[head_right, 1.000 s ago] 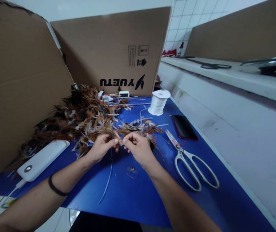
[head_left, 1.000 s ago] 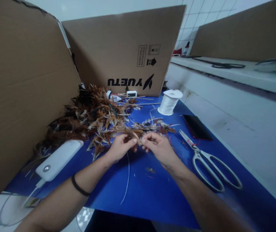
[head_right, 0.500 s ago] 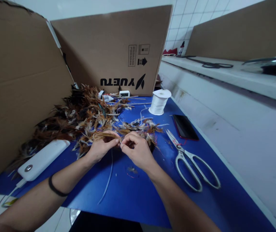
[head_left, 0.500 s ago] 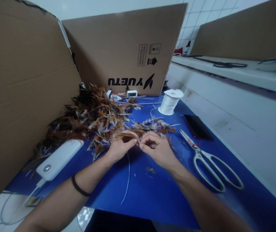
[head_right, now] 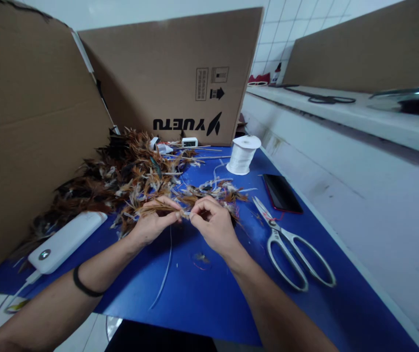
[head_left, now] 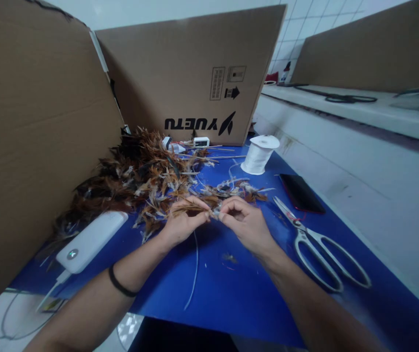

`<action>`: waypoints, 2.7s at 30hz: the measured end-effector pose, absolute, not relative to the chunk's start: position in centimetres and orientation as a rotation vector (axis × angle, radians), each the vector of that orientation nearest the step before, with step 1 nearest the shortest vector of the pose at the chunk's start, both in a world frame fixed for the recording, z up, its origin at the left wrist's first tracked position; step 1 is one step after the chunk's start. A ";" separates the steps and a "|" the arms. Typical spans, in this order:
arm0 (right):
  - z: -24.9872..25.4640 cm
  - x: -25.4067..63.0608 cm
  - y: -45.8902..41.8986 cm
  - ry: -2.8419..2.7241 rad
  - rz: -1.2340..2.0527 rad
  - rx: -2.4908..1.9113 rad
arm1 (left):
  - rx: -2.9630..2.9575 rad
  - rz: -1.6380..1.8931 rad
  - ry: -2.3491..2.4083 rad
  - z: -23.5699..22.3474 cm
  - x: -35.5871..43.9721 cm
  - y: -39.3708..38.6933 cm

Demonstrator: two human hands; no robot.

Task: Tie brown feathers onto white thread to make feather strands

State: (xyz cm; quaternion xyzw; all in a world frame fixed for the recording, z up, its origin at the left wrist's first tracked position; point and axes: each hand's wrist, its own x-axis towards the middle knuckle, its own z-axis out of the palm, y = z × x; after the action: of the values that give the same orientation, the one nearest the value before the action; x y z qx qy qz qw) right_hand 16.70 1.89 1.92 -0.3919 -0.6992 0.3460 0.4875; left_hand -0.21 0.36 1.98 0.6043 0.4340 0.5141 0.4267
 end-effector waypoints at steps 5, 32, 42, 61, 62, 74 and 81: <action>1.8 16.8 2.0 -1.655 0.814 -0.980 | 1.507 1.276 1.047 2.2 -0.1 0.1; 2.3 16.6 0.8 -1.925 0.286 -0.840 | 1.727 1.492 1.044 1.0 0.2 -0.1; 2.2 16.5 0.8 -1.956 0.259 -0.849 | 2.014 1.555 0.992 0.8 -0.1 -0.1; 2.3 16.2 0.7 -1.929 0.355 -0.981 | 2.151 1.536 0.955 0.9 -0.1 -0.2; 2.3 16.2 0.7 -1.919 0.388 -1.008 | 2.108 1.530 0.971 0.8 -0.1 -0.2; 2.7 16.5 1.0 -1.743 0.883 -1.164 | 1.441 1.394 0.992 1.1 0.3 -0.3; 2.6 16.8 1.4 -1.708 1.072 -1.114 | 1.273 1.308 0.907 1.6 0.3 -0.1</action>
State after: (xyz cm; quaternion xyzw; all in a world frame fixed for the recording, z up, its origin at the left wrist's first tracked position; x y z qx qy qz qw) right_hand 16.80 1.44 2.60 -0.4418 -0.6771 0.4252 0.4069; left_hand 0.32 -0.07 1.57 0.5319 0.3791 0.5464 0.5243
